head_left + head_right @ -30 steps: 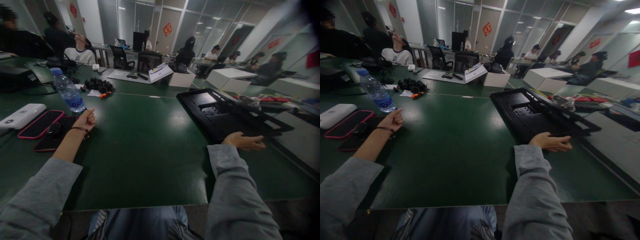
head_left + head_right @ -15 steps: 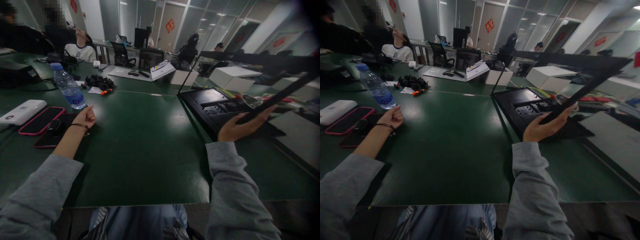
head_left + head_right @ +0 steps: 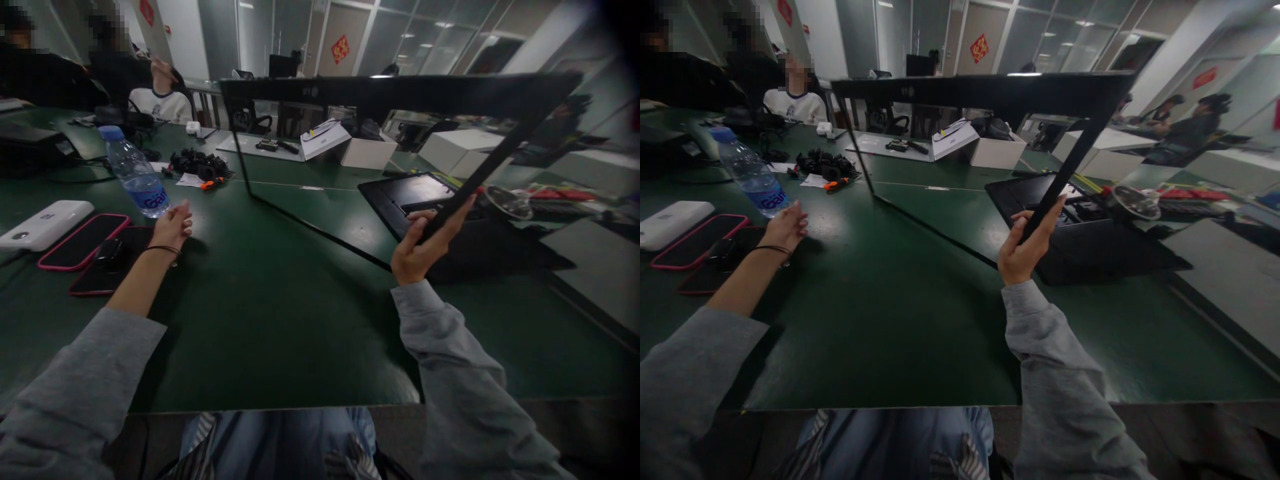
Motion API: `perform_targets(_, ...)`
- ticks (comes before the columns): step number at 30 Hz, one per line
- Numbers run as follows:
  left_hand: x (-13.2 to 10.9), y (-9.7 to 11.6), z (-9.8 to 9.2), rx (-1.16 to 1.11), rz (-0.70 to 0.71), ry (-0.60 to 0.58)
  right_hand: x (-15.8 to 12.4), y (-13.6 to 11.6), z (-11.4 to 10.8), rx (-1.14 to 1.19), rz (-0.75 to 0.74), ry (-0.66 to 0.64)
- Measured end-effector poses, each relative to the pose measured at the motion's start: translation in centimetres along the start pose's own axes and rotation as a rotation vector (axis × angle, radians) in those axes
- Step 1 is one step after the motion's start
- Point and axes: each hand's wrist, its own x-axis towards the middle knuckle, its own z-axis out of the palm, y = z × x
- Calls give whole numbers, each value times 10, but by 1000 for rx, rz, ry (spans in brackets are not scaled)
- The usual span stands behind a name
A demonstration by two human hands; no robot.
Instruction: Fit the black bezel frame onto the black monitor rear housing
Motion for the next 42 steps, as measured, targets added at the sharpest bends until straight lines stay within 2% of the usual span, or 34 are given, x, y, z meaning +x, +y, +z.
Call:
perform_targets(4, -3, -13, 12, 249, 255, 7, -4, 8, 5, 42, 171, -70)
perform_targets(7, -5, -20, 14, 342, 350, -62, -9, 26, 11, 64, 284, -54)
perform_targets(10, -7, -23, 14, 453, 437, -138, -15, 44, 16, 70, 314, -63)
perform_targets(12, -9, -24, 15, 498, 482, -144, -19, 52, 19, 58, 321, -75)
perform_targets(19, -23, -14, 19, 607, 462, -81, -17, 59, 20, 24, 353, -88)
perform_targets(22, -34, -4, 21, 769, 477, 54, -12, 63, 13, -52, 375, -121)
perform_targets(24, -39, 0, 23, 812, 476, 98, -11, 67, 11, -92, 395, -142)
perform_targets(28, -42, 0, 25, 782, 403, 40, -19, 75, 14, -86, 431, -251)
perform_targets(31, -41, -2, 25, 797, 374, 54, -27, 79, 19, -38, 479, -381)
perform_targets(33, -41, -4, 26, 824, 377, 63, -30, 81, 21, -25, 516, -423)
perform_targets(38, -41, -6, 27, 957, 396, 47, -30, 81, 18, -100, 532, -469)
perform_targets(42, -33, -15, 22, 1129, 528, 46, -32, 83, 17, -210, 547, -421)
